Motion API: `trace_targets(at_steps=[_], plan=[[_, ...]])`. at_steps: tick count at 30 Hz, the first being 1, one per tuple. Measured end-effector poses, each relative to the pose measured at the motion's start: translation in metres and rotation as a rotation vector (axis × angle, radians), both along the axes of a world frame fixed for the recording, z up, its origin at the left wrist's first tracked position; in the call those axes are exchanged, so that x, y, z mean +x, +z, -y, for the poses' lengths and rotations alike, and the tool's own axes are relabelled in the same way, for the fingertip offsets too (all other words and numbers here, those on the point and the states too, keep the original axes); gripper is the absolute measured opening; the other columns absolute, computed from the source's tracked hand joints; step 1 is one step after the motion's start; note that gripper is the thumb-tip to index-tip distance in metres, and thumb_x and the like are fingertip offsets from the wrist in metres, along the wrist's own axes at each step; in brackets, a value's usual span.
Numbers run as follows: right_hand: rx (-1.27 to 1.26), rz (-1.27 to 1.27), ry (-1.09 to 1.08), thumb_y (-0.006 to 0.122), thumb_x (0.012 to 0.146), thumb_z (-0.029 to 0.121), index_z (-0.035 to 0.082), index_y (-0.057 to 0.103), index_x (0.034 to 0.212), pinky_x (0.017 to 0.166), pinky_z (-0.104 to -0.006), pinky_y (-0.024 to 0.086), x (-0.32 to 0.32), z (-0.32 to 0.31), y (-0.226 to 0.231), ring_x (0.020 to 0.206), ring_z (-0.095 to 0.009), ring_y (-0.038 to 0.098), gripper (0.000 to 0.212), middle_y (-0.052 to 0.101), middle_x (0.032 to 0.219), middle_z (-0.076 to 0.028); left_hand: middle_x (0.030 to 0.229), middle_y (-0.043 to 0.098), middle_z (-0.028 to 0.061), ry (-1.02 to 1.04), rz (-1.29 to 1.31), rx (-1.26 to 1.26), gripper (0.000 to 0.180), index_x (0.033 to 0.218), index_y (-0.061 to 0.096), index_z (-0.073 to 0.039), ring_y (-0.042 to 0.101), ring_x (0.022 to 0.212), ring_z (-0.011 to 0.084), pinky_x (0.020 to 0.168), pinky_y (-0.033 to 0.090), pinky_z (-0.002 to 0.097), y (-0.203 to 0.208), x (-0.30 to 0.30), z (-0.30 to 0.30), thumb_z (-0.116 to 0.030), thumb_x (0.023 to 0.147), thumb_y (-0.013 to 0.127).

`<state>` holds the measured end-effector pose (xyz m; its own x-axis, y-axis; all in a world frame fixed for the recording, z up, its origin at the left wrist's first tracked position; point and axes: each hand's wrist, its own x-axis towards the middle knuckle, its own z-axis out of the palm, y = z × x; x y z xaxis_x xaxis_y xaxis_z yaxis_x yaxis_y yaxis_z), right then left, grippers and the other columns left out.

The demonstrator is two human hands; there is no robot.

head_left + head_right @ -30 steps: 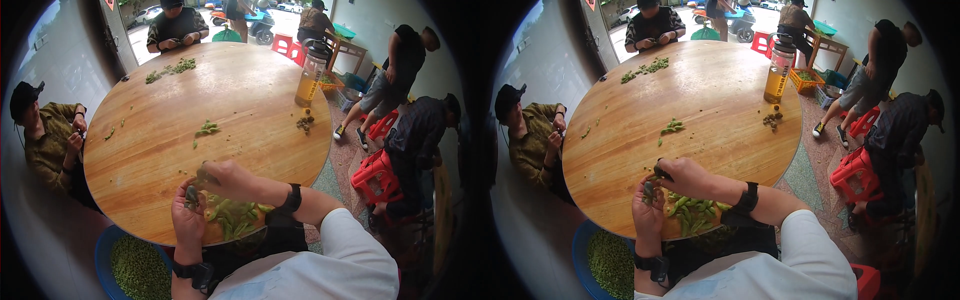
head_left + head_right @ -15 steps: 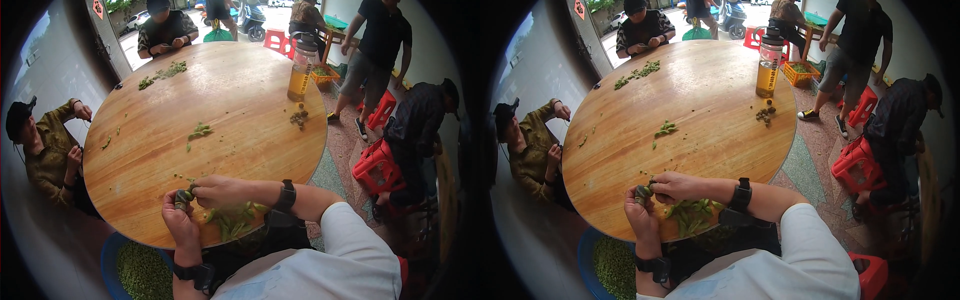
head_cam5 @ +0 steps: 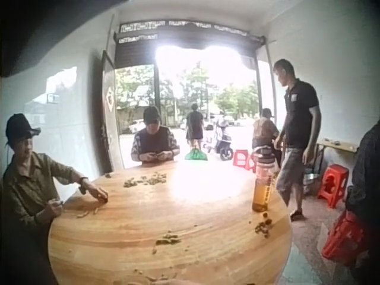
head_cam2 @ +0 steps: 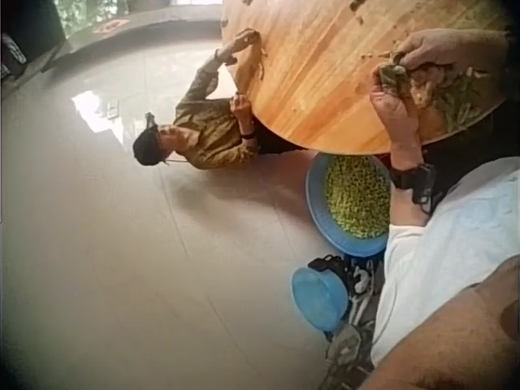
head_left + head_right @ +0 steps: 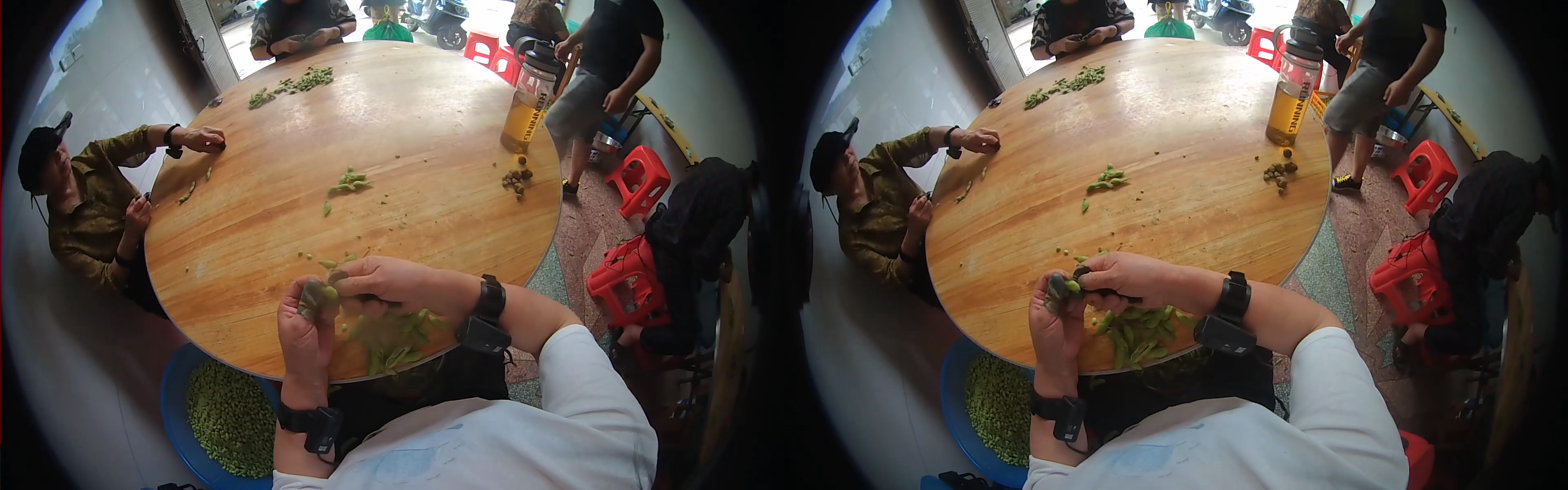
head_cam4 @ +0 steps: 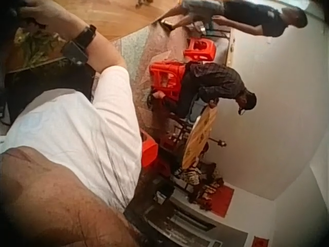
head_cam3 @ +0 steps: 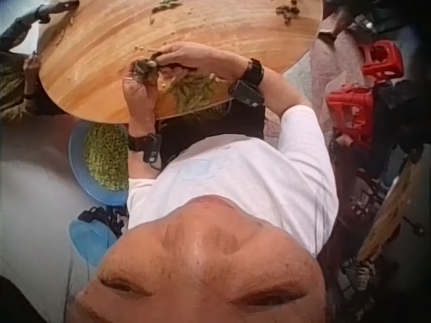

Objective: Shelling edamame beans by hand at a table with other workers.

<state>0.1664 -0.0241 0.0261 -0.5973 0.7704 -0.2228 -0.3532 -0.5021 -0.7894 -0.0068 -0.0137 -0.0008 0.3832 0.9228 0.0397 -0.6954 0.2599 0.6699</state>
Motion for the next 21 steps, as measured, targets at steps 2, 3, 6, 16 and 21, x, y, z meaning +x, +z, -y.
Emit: trace_targets(at_steps=[2, 3, 6, 16, 21], plan=[[0.263, 0.300, -0.136, 0.049, 0.092, 0.015, 0.006, 0.051, 0.077, 0.044, -0.0212, 0.032, -0.005, 0.000, -0.004, 0.053, -0.005, 0.042, 0.018, 0.048, 0.061, 0.003, 0.087, 0.059, 0.0021, 0.066, -0.128, 0.064, 0.011, 0.096, 0.056, -0.002, 0.055, 0.072, 0.0071, 0.061, 0.044, 0.0186, 0.000, 0.004, 0.001, -0.004, 0.086, 0.059], [0.426, 0.481, -0.207, 0.052, 0.091, 0.015, 0.005, 0.054, 0.078, 0.047, -0.0229, 0.036, -0.007, 0.002, -0.002, 0.055, -0.005, 0.044, 0.017, 0.050, 0.061, 0.002, 0.087, 0.058, 0.0021, 0.126, -0.253, 0.134, 0.013, 0.097, 0.055, -0.003, 0.053, 0.069, 0.0055, 0.056, 0.041, 0.0181, 0.000, 0.006, 0.002, -0.005, 0.085, 0.060], [0.458, 0.574, -0.287, 0.051, 0.090, 0.015, 0.004, 0.057, 0.082, 0.047, -0.0209, 0.032, -0.007, 0.000, -0.002, 0.054, -0.003, 0.041, 0.015, 0.047, 0.061, 0.005, 0.083, 0.059, 0.0035, 0.289, -0.516, 0.197, 0.016, 0.096, 0.056, 0.000, 0.054, 0.068, 0.0071, 0.054, 0.040, 0.0184, 0.007, 0.014, 0.003, 0.006, 0.082, 0.052], [0.895, 1.282, -0.587, 0.058, 0.086, 0.024, 0.001, 0.060, 0.096, 0.066, -0.0397, 0.048, 0.054, -0.085, -0.001, 0.073, -0.030, 0.063, 0.025, 0.064, 0.080, -0.018, 0.091, 0.060, 0.0037, 0.143, -0.613, 0.314, 0.042, 0.103, 0.059, 0.001, 0.052, 0.076, 0.0075, 0.065, 0.042, 0.0182, 0.004, 0.013, 0.004, 0.015, 0.073, 0.033], [0.882, 1.677, -0.533, 0.059, 0.081, 0.018, -0.001, 0.057, 0.093, 0.073, -0.0462, 0.047, 0.069, -0.121, -0.017, 0.081, -0.038, 0.061, 0.022, 0.062, 0.084, -0.023, 0.095, 0.060, 0.0032, 0.009, -0.615, 0.274, 0.040, 0.104, 0.060, -0.001, 0.048, 0.073, 0.0044, 0.064, 0.040, 0.0160, 0.004, 0.013, 0.006, 0.013, 0.077, 0.034]])
